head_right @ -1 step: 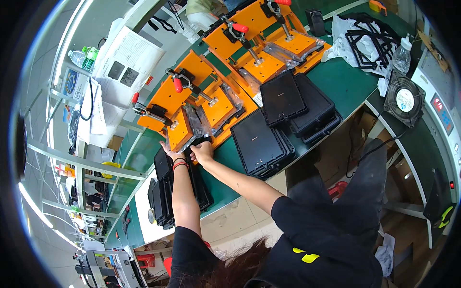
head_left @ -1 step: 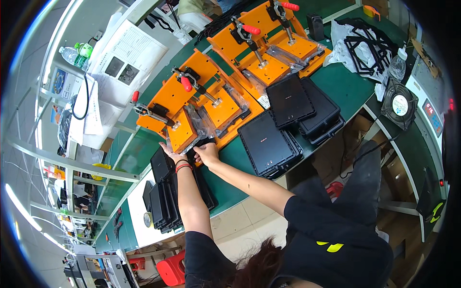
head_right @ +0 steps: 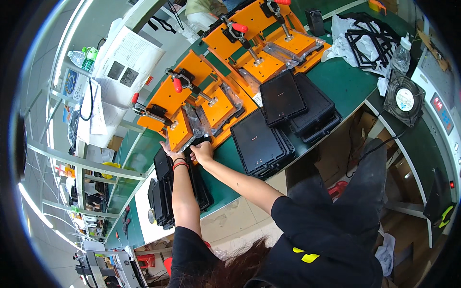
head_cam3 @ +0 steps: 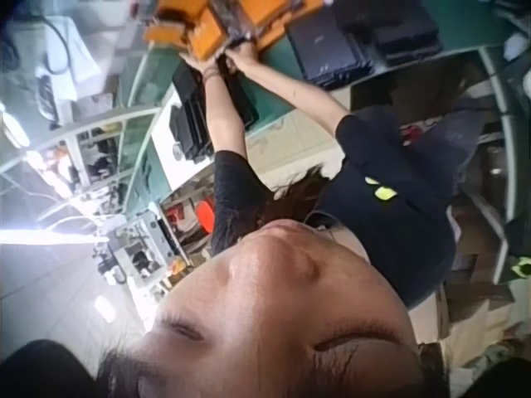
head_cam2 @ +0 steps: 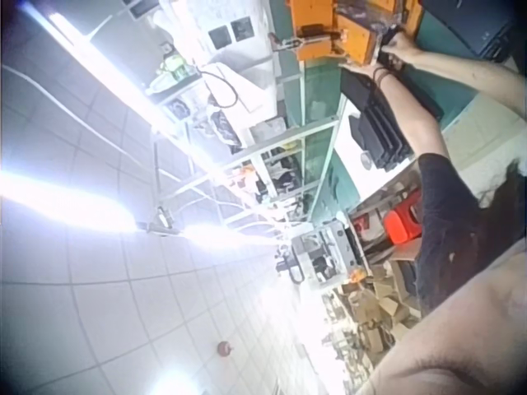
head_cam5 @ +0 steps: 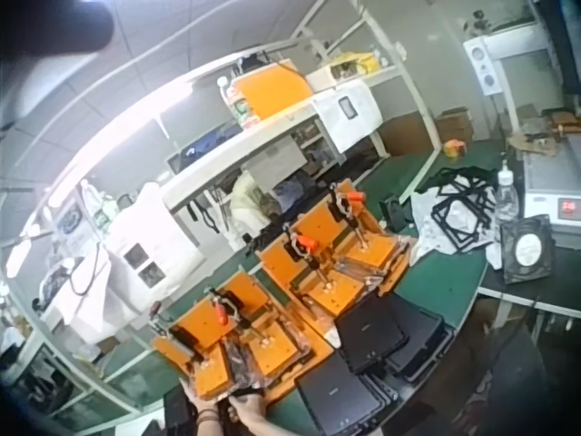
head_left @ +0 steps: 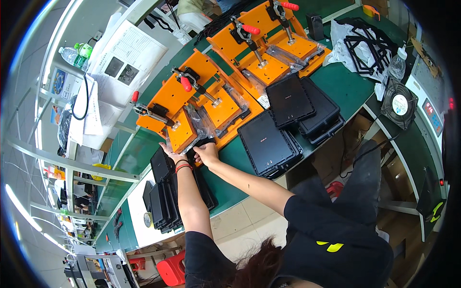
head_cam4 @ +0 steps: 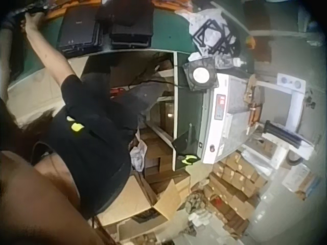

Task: The person assembles black rectangular electronic devices by placing them into orange jigs, securing them with levers, and then removing them. The person stacks the assembled units and places them into cardboard boxes.

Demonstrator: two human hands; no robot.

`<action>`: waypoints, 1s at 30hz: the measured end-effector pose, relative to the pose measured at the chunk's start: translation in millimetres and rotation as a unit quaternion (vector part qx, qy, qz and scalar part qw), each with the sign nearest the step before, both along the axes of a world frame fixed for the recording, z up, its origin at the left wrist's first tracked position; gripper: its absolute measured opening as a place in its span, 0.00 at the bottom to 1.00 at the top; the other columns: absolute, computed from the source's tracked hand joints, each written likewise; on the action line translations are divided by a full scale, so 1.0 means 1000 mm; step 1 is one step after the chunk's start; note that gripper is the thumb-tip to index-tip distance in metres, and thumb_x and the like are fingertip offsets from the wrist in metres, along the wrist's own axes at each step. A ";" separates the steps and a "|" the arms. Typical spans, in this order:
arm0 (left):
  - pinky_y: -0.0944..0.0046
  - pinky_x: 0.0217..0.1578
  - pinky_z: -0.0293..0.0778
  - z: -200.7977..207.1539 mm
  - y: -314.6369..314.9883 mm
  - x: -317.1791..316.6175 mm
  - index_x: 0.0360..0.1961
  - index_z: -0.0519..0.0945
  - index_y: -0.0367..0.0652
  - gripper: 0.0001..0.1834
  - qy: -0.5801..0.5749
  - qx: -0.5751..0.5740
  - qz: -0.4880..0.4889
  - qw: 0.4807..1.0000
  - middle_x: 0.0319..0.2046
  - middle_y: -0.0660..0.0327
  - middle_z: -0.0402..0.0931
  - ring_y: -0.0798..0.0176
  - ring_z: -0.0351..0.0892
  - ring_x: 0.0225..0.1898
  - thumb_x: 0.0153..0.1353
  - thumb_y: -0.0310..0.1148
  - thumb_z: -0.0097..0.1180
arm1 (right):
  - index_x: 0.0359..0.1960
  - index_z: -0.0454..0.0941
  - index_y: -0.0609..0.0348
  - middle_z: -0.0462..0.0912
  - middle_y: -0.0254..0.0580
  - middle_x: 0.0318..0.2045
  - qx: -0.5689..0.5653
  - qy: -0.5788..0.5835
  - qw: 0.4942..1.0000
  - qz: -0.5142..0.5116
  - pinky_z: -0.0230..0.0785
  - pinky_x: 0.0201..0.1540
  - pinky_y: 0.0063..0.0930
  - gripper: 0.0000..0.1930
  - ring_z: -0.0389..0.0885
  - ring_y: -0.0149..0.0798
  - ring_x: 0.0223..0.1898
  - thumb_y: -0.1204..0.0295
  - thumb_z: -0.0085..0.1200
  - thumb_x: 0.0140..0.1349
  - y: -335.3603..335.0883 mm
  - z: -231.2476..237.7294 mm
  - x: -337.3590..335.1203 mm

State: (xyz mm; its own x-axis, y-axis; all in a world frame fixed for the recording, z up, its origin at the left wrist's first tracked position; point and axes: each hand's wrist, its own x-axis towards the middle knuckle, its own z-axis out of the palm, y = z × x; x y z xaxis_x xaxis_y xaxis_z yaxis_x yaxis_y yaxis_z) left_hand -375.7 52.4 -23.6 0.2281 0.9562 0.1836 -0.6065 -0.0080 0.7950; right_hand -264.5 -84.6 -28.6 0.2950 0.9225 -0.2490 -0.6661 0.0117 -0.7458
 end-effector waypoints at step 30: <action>0.56 0.56 0.63 0.246 0.015 0.098 0.58 0.60 0.30 0.36 0.097 -0.033 0.098 0.990 0.51 0.42 0.69 0.50 0.66 0.56 0.67 0.56 0.30 | 0.39 0.66 0.66 0.78 0.46 0.22 -0.017 0.074 0.992 0.099 0.74 0.26 0.25 0.11 0.80 0.36 0.22 0.68 0.46 0.67 -0.284 -0.047 0.046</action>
State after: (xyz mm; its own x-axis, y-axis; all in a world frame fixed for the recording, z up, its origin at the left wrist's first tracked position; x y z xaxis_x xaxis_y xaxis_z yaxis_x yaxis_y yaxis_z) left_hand -277.7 67.3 222.1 0.0621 0.9940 0.0900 -0.4344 -0.0543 0.8991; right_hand -218.4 -368.4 -76.1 0.0673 0.9489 -0.3082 -0.7546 -0.1537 -0.6379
